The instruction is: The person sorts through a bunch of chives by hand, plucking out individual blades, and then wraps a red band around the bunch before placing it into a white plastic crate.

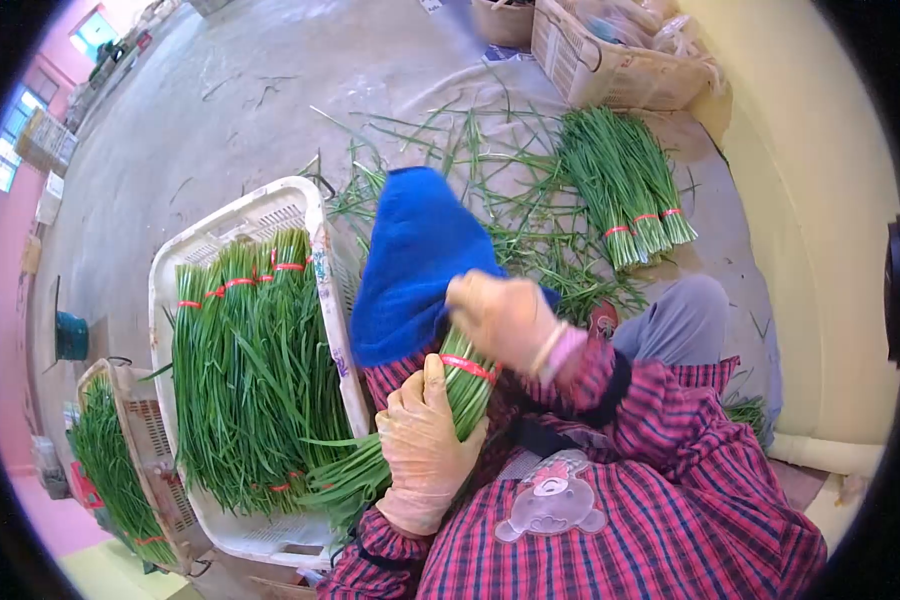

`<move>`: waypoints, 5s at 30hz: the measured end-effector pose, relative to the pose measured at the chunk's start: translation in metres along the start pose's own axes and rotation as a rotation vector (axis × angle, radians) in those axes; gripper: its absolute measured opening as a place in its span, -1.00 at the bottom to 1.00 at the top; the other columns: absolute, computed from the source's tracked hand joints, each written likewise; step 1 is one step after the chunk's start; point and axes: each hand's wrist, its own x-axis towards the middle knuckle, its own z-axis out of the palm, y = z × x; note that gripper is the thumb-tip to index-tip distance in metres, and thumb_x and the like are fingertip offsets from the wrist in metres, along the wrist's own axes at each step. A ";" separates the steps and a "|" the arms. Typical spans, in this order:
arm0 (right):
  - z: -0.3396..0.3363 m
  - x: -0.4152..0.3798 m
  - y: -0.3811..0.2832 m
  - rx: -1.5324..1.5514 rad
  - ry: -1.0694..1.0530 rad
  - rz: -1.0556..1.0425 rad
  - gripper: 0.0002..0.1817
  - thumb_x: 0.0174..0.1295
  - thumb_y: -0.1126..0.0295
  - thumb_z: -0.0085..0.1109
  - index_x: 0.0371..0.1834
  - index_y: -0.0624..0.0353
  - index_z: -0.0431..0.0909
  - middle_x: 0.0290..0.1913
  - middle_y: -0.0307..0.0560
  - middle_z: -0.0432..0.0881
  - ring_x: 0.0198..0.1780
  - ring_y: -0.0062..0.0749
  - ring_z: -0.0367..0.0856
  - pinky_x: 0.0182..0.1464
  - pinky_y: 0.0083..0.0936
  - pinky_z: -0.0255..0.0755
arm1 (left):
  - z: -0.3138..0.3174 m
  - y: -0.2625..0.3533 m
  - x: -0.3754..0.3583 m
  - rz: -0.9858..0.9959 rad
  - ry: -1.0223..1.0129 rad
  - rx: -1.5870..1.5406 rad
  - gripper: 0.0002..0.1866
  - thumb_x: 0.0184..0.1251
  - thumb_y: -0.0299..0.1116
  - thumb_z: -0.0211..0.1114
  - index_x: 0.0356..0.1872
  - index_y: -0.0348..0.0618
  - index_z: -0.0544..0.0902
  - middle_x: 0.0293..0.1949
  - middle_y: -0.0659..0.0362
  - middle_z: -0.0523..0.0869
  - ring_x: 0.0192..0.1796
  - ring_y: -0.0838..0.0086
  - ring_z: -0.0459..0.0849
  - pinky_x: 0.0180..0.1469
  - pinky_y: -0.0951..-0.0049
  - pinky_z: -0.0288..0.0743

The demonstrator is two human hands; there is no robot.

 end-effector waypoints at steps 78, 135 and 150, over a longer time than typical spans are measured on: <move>-0.038 -0.065 0.033 1.345 -0.166 0.623 -0.81 0.32 0.40 0.26 -0.10 0.27 0.65 -0.27 -0.20 0.69 -0.25 -0.56 0.63 -0.15 -0.55 0.55 | 0.000 -0.060 0.002 -0.395 -0.578 -1.899 -0.01 0.00 -0.17 0.48 0.45 -0.32 0.16 0.18 -0.23 0.56 -0.05 0.10 0.72 -0.08 0.14 0.74; -0.069 -0.019 0.069 1.221 0.162 0.455 -0.78 0.45 0.28 0.08 -0.21 0.16 0.65 -0.43 -0.25 0.65 -0.40 -0.64 0.61 -0.42 -0.68 0.42 | -0.022 -0.032 0.001 -0.281 -0.684 -1.905 0.06 0.03 -0.09 0.51 0.48 -0.36 0.10 0.23 -0.28 0.51 0.15 -0.04 0.63 0.00 0.08 0.71; -0.054 -0.030 0.056 1.740 -0.663 0.200 -0.17 0.39 -0.36 -0.23 0.27 0.23 0.50 -0.05 0.13 0.72 -0.13 -0.10 0.73 -0.01 -0.29 0.62 | -0.201 0.081 0.042 0.281 -0.179 -0.520 -0.08 -0.17 -0.29 0.60 0.34 -0.31 0.42 0.11 0.05 0.68 0.10 0.37 0.66 0.20 0.34 0.47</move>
